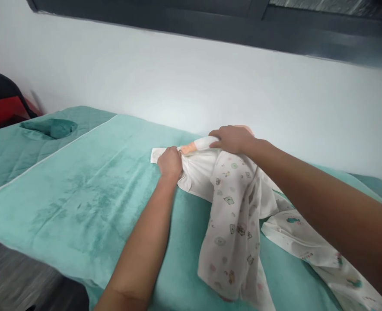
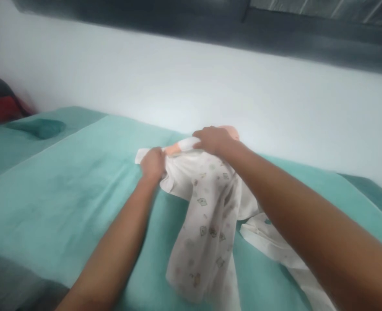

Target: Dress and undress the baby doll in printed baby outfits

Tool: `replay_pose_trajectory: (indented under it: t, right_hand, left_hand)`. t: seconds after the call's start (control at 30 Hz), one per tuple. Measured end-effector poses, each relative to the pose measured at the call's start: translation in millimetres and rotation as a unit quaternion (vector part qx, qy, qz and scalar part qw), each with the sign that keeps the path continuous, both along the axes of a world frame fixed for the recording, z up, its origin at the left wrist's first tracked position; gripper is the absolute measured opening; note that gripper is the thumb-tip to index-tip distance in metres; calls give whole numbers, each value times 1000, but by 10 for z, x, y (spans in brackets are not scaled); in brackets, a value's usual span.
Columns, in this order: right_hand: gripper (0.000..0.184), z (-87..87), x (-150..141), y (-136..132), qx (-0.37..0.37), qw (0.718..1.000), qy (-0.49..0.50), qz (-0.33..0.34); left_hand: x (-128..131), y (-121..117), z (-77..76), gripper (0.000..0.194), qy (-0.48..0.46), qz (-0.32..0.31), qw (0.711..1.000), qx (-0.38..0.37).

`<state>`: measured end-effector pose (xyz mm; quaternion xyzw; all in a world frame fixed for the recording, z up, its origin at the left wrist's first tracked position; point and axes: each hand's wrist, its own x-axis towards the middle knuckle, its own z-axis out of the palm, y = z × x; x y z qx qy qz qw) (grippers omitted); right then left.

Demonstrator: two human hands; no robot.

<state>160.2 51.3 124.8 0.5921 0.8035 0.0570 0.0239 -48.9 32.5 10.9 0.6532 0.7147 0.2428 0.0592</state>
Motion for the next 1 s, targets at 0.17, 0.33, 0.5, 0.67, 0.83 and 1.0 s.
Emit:
replay_pose_trajectory:
  t: [0.17,0.33,0.5,0.67,0.83,1.0]
  right_hand:
    - [42,-16,-3,-80,18,999,41,-20]
    - [44,-345,-429,-44,-2,998,47,48]
    - [41,-526,-319,-8,13,975,219,41]
    - [39,-749,409,-280,105,909,394,-81]
    - [47,-1144,931,-552,141,934,280,-173]
    - [57,-1197,1035,-573,182,934,251,-178]
  left_hand:
    - [49,-79,57,47,-38,37,995,82]
    - [73,-138,85,54,40,-115,980,155]
    - [13,-39,-32,33,73,-101,988,87]
    - [80,-40,-22,36,96,-77,990,74]
    - [262,-226,55,52,93,-140,976,136]
    - [674,-456,311,40,-58,-273,949,146]
